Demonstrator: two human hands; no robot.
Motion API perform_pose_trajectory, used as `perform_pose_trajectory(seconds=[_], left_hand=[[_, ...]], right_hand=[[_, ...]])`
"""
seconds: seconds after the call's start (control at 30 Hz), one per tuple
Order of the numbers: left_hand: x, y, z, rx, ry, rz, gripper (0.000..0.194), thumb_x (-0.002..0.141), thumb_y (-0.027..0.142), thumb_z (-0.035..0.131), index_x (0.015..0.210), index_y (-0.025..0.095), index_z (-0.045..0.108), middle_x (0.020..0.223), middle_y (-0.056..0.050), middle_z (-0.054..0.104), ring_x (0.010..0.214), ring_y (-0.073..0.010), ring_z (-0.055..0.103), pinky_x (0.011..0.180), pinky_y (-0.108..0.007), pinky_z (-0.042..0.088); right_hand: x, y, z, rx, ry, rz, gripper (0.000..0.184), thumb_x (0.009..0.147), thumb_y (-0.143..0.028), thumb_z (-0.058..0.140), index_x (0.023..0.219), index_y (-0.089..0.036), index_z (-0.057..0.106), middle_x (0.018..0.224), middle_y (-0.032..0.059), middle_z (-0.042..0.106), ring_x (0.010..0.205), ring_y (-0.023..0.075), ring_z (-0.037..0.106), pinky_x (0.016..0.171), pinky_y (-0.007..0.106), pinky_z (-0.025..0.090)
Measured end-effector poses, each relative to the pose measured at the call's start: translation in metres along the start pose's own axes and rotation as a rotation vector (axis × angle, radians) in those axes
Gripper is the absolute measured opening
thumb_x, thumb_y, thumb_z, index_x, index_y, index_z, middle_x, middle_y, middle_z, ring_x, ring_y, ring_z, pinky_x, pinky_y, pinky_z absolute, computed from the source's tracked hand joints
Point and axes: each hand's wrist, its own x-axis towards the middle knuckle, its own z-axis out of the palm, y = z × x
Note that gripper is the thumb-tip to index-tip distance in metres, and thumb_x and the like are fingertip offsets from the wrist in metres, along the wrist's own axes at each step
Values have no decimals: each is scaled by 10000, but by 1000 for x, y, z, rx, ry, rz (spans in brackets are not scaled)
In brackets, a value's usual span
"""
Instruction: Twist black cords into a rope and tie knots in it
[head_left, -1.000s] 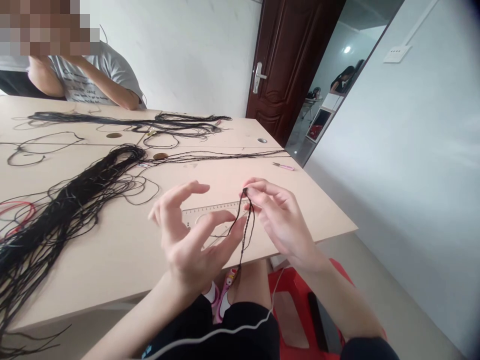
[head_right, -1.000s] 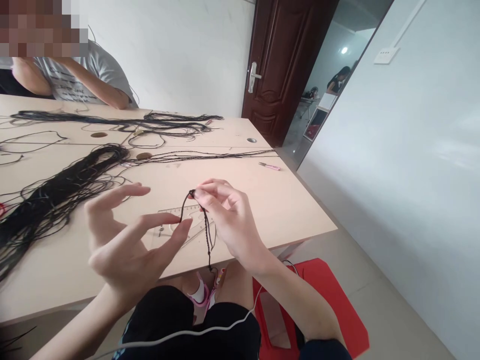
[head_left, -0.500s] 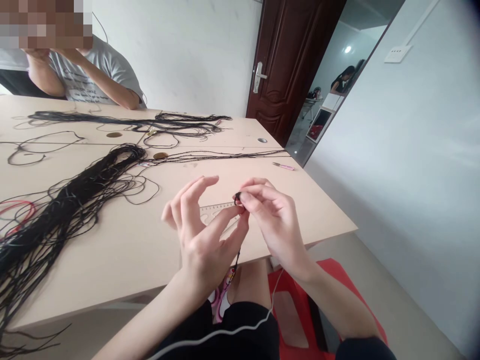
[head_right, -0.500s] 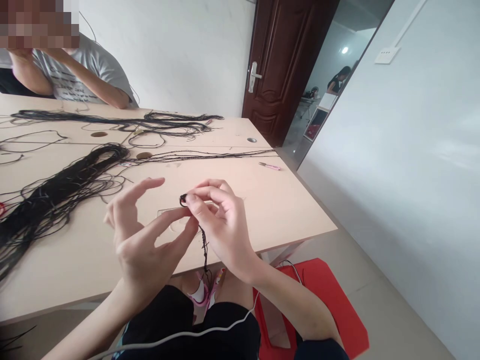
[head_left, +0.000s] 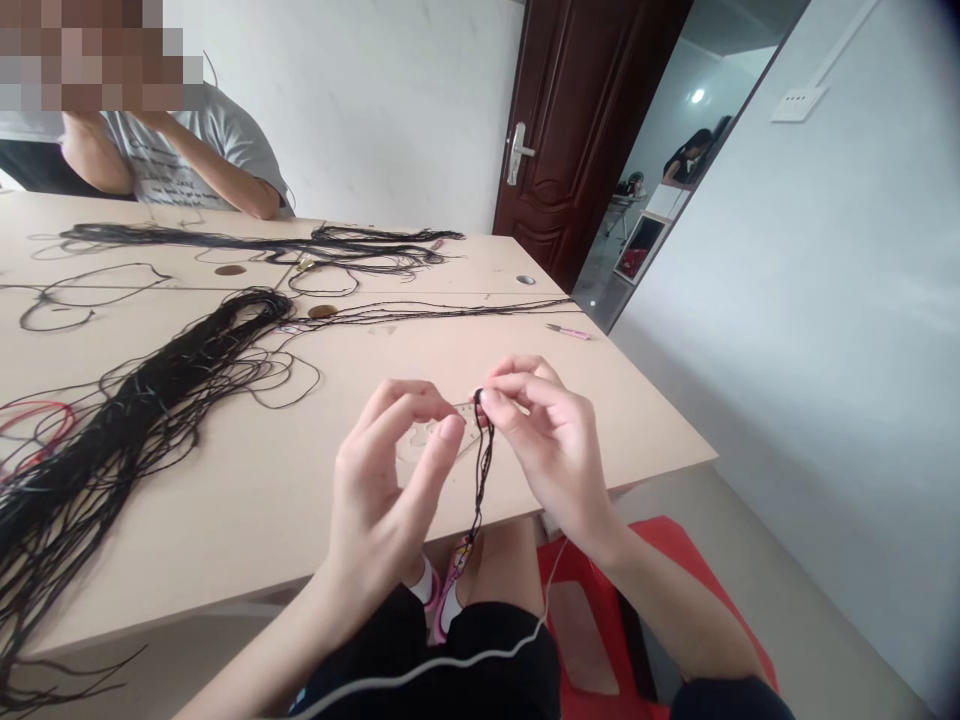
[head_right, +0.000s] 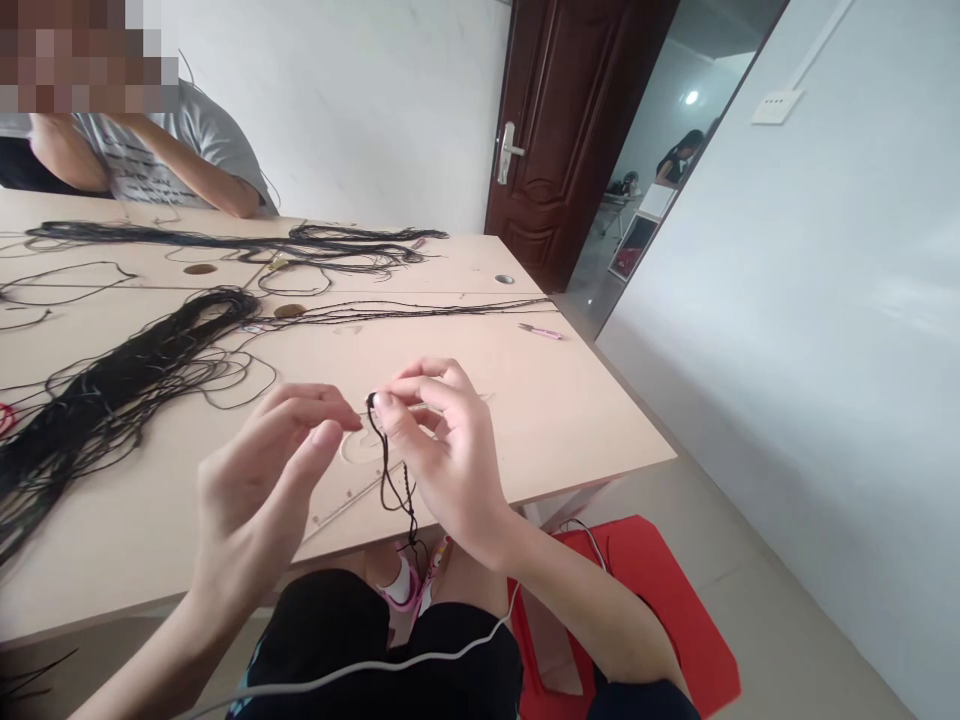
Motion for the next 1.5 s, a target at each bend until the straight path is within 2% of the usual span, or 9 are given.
perform_pose_trajectory(seconds=[0.1,0.2,0.33,0.47,0.77,1.03,1.2,1.37,1.5], left_hand=[[4,3,0,-99,-51,-153,93,820,250,522,775,179,561,726,7,566,669,-100,528,614,-225,433],[7,5,2,-142,-67,-207,69,806,223,539,761,173,555,684,14,577,639,-88,535,591,-204,430],[7,4,3,-209,-82,-185,74,831,168,466,766,175,500,670,15,565,640,-80,537,576,-184,436],[8,1,4,-206,-134,-202,101,853,185,414,756,188,443,577,48,451,507,-59,429,453,-165,366],[15,2,-1,-113,-115,-107,76,821,153,469,754,176,496,598,53,461,480,-31,361,399,-149,270],[17,-4,-3,-115,-128,-121,68,811,200,501,745,193,511,559,60,412,479,-42,345,422,-161,279],[19,-8,-3,-183,-144,-154,57,781,219,544,740,181,536,565,41,465,484,-52,407,423,-171,298],[19,-9,-4,-210,-102,-82,30,761,182,572,734,178,563,627,20,515,508,-58,438,432,-183,331],[19,-6,-6,-185,-51,-14,57,760,140,561,737,184,591,613,17,467,513,-70,417,420,-203,313]], right_hand=[[-2,0,1,-46,-5,-64,86,807,-164,557,788,-160,641,921,23,497,803,71,559,641,157,527],[-4,1,2,-93,2,-111,95,812,-155,546,801,-154,640,924,30,487,831,83,553,660,173,538],[-4,2,2,-111,-8,-119,97,819,-165,535,803,-151,630,930,33,470,801,91,558,639,204,557],[-2,1,-1,-136,-26,-91,106,830,-188,524,803,-152,620,937,26,458,698,64,554,578,198,545],[2,-5,-8,-202,-98,-55,121,837,-203,524,795,-133,613,891,11,454,544,12,440,470,187,395],[1,-7,-8,-182,-104,-35,118,818,-195,547,756,-130,624,844,4,438,543,17,429,463,184,374],[0,-6,-9,-160,-108,-12,91,801,-197,568,767,-158,643,827,-2,420,550,28,425,466,185,373],[1,-6,-10,-114,-121,18,48,770,-192,610,776,-180,655,815,-5,419,550,39,416,469,190,374],[0,-8,-9,-90,-123,38,53,765,-213,618,784,-180,655,819,-4,426,540,38,399,458,190,365]])
